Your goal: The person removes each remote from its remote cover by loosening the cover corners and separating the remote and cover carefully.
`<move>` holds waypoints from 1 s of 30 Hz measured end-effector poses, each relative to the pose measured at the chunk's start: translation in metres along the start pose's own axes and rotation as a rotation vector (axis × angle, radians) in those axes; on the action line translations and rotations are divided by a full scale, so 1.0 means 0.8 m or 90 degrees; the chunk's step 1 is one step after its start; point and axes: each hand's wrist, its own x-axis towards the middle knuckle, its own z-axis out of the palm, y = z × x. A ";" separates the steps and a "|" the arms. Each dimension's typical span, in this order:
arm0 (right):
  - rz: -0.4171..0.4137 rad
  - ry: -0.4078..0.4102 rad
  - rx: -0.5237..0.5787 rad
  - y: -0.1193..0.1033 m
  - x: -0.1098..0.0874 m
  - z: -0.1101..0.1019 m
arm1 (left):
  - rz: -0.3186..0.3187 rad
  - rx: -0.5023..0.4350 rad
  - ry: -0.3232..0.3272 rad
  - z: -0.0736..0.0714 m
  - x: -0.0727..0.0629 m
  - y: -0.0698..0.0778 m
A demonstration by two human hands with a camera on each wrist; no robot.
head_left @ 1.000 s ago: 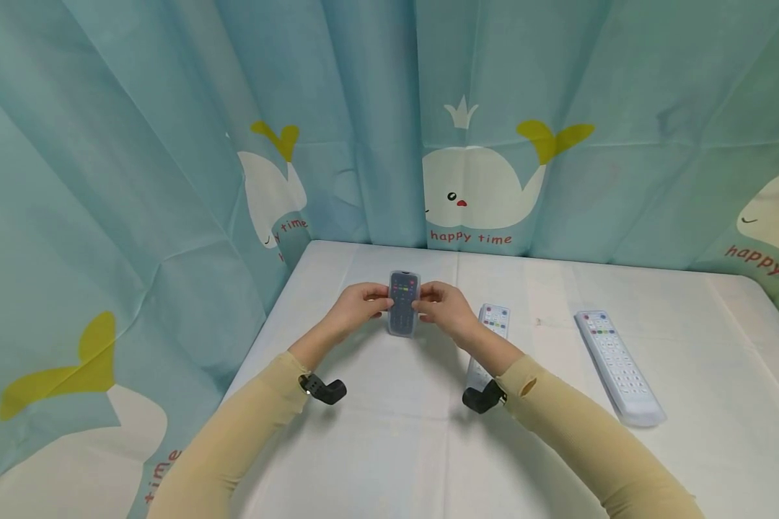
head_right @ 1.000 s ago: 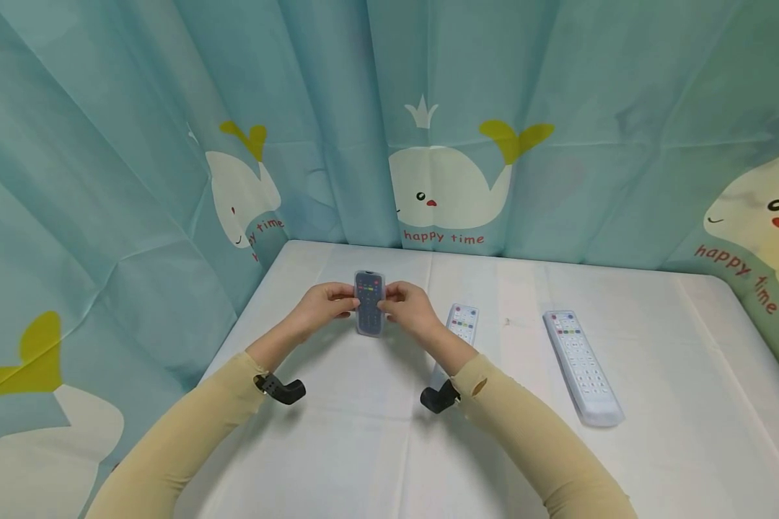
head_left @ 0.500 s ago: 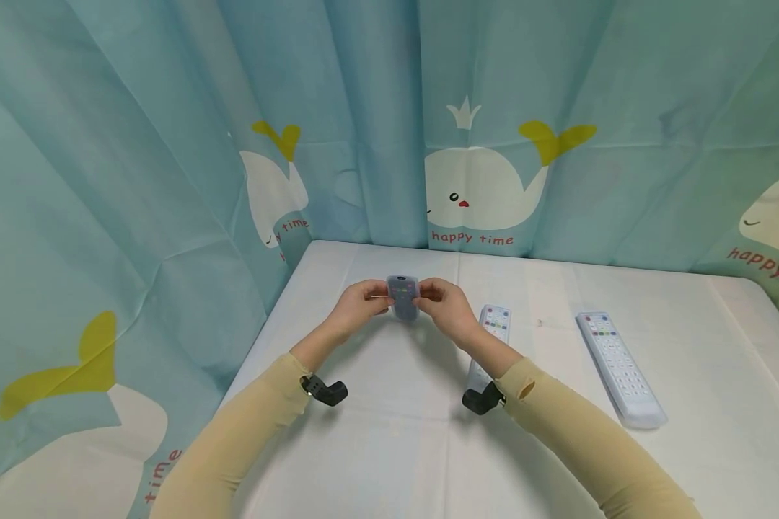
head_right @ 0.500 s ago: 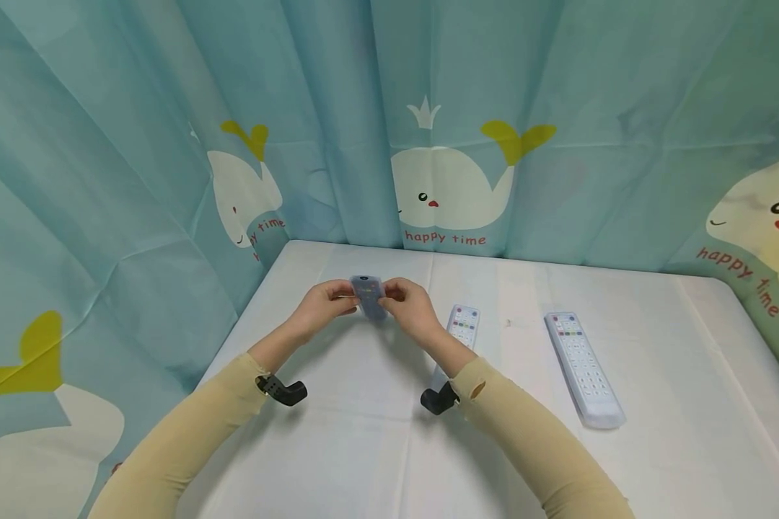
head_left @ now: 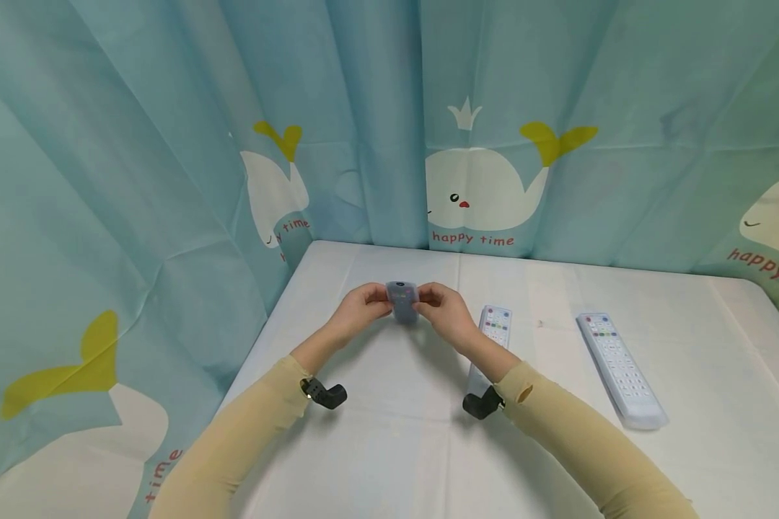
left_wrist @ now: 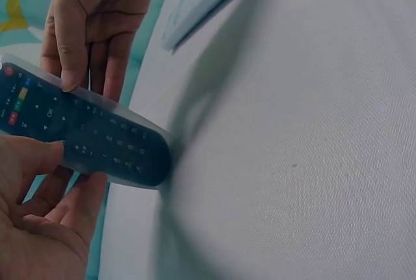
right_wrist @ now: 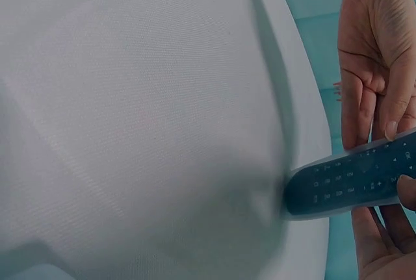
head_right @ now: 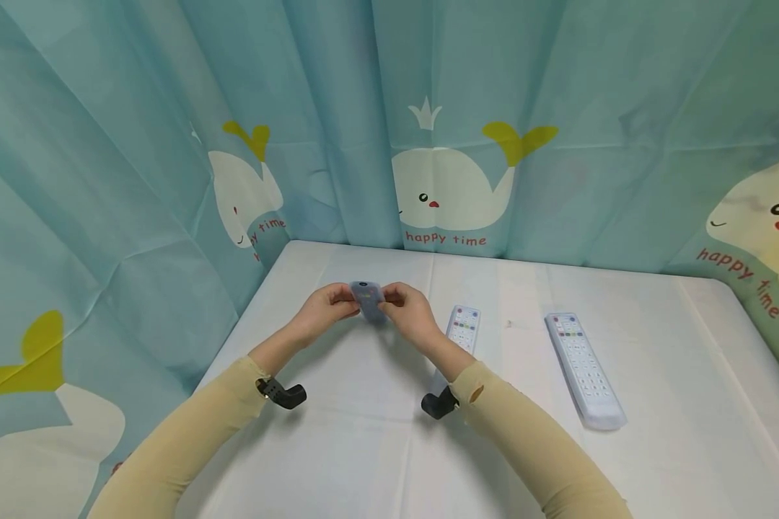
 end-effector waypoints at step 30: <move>-0.053 -0.040 -0.028 0.008 -0.020 0.005 | -0.212 -0.142 -0.093 -0.014 -0.020 -0.001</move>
